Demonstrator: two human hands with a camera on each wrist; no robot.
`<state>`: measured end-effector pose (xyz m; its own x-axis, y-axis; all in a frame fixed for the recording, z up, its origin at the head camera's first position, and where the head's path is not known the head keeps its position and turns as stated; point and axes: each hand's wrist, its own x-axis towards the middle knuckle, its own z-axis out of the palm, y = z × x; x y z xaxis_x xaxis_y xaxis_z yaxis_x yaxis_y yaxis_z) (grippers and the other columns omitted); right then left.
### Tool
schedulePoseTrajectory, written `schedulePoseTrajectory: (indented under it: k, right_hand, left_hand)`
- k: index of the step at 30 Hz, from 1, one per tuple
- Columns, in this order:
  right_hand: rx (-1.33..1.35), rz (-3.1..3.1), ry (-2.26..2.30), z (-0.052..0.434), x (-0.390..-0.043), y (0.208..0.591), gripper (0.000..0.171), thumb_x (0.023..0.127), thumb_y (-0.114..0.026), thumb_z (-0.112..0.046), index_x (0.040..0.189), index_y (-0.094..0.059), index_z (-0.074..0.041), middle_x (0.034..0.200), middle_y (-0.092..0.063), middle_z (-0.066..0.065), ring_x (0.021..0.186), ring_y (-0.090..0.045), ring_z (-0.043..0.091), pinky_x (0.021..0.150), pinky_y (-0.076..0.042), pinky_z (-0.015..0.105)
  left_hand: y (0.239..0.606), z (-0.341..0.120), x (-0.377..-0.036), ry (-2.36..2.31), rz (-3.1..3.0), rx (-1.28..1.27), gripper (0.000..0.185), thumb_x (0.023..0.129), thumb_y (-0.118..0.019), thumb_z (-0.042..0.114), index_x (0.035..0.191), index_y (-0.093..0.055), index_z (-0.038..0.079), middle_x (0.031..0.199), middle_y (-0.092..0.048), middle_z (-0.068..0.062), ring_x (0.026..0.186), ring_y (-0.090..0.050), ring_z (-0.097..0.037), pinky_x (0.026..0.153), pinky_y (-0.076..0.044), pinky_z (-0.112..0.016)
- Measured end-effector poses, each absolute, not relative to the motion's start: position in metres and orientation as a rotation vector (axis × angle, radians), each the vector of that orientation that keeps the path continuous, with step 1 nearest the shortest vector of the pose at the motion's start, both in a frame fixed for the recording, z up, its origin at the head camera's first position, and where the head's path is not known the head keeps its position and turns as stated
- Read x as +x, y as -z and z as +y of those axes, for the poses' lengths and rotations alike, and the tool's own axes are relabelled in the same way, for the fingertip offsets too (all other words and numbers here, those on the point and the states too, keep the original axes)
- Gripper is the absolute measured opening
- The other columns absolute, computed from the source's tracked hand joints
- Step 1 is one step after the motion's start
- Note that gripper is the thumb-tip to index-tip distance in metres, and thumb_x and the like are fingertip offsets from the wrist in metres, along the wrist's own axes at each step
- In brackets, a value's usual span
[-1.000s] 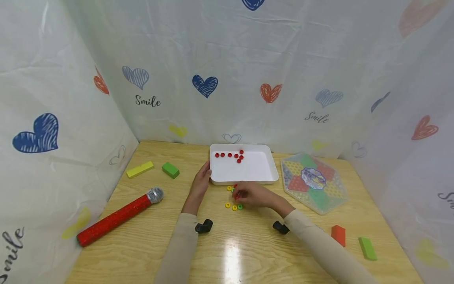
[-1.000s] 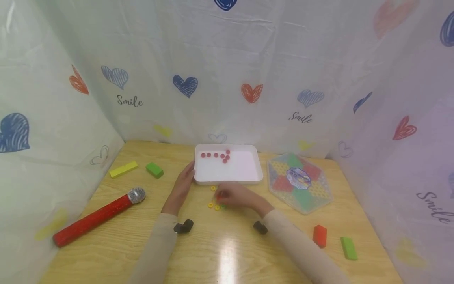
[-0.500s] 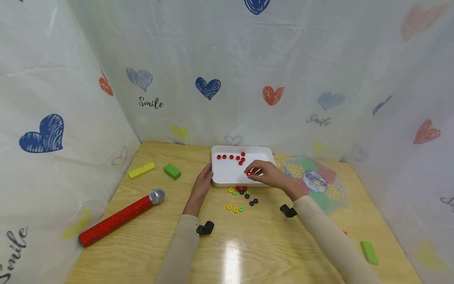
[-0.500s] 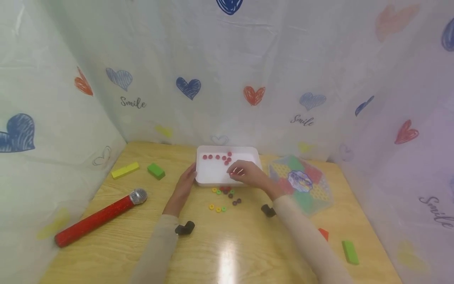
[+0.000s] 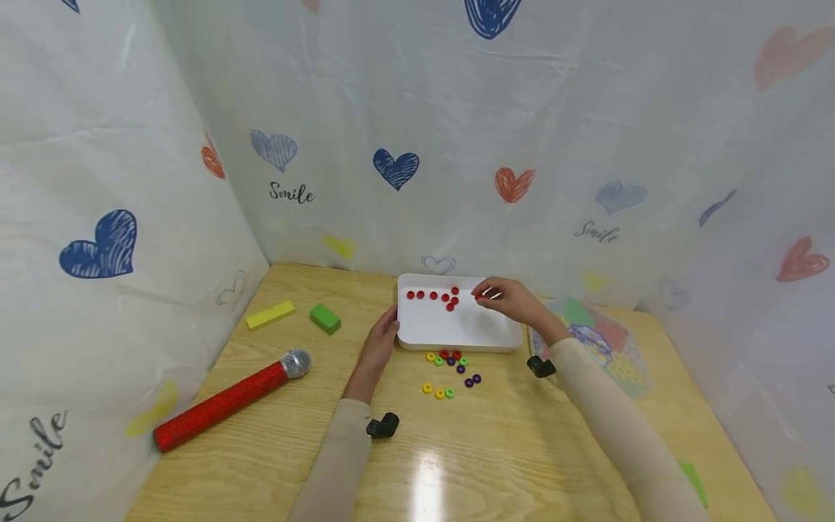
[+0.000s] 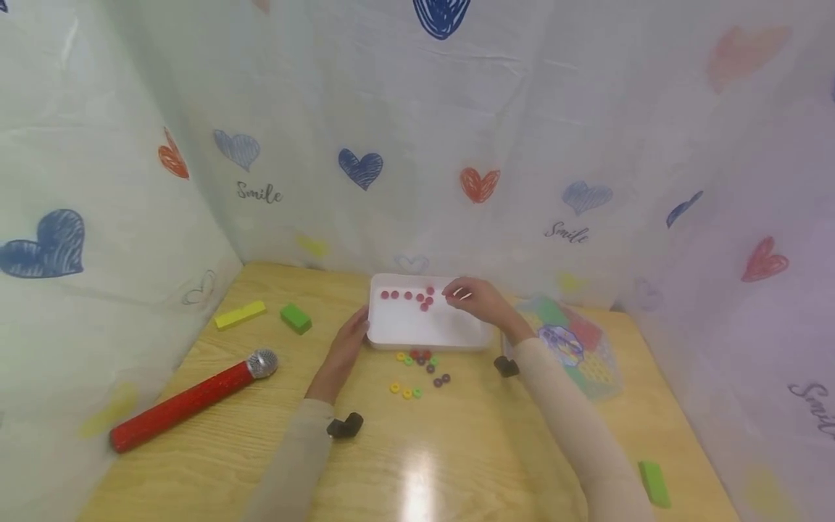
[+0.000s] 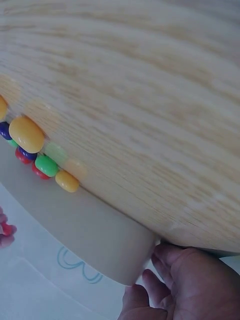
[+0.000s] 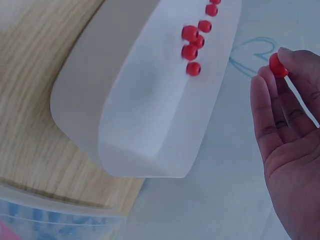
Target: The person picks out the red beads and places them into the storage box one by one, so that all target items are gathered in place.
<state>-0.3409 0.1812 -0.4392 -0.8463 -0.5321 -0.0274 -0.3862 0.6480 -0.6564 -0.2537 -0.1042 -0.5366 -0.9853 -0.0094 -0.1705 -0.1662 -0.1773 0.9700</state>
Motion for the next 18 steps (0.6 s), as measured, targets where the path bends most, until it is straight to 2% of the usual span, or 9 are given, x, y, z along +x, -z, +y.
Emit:
schedulePoseTrajectory:
  k: [3,7,18]
  right_hand:
    - [-0.704,2.656,0.937,0.18,-0.354,0.443,0.021,0.094,-0.064,-0.023,0.113,-0.068,-0.015,0.112,-0.065,-0.001,0.102,-0.063,0.019,0.086,-0.056,0.036]
    - [-0.694,2.645,0.924,0.18,-0.365,0.448,0.027,0.095,-0.063,-0.021,0.118,-0.066,-0.006,0.115,-0.065,0.004,0.105,-0.062,0.024,0.088,-0.056,0.04]
    - [-0.657,2.657,0.821,0.168,-0.391,0.453,0.027,0.095,-0.063,-0.019,0.119,-0.066,-0.008,0.115,-0.065,0.005,0.106,-0.06,0.026,0.091,-0.054,0.043]
  left_hand:
    - [0.537,-0.105,-0.253,-2.349,1.941,-0.192,0.048,0.104,-0.039,0.013,0.151,-0.031,0.01,0.157,-0.028,-0.01,0.146,-0.022,-0.022,0.12,-0.02,-0.038]
    - [0.539,-0.104,-0.253,-2.353,1.935,-0.18,0.048,0.104,-0.039,0.012,0.151,-0.032,0.009,0.157,-0.029,-0.011,0.146,-0.023,-0.023,0.119,-0.02,-0.039]
    - [0.54,-0.107,-0.253,-2.346,1.959,-0.181,0.048,0.104,-0.04,0.015,0.151,-0.033,0.012,0.156,-0.031,-0.01,0.145,-0.025,-0.023,0.119,-0.022,-0.04]
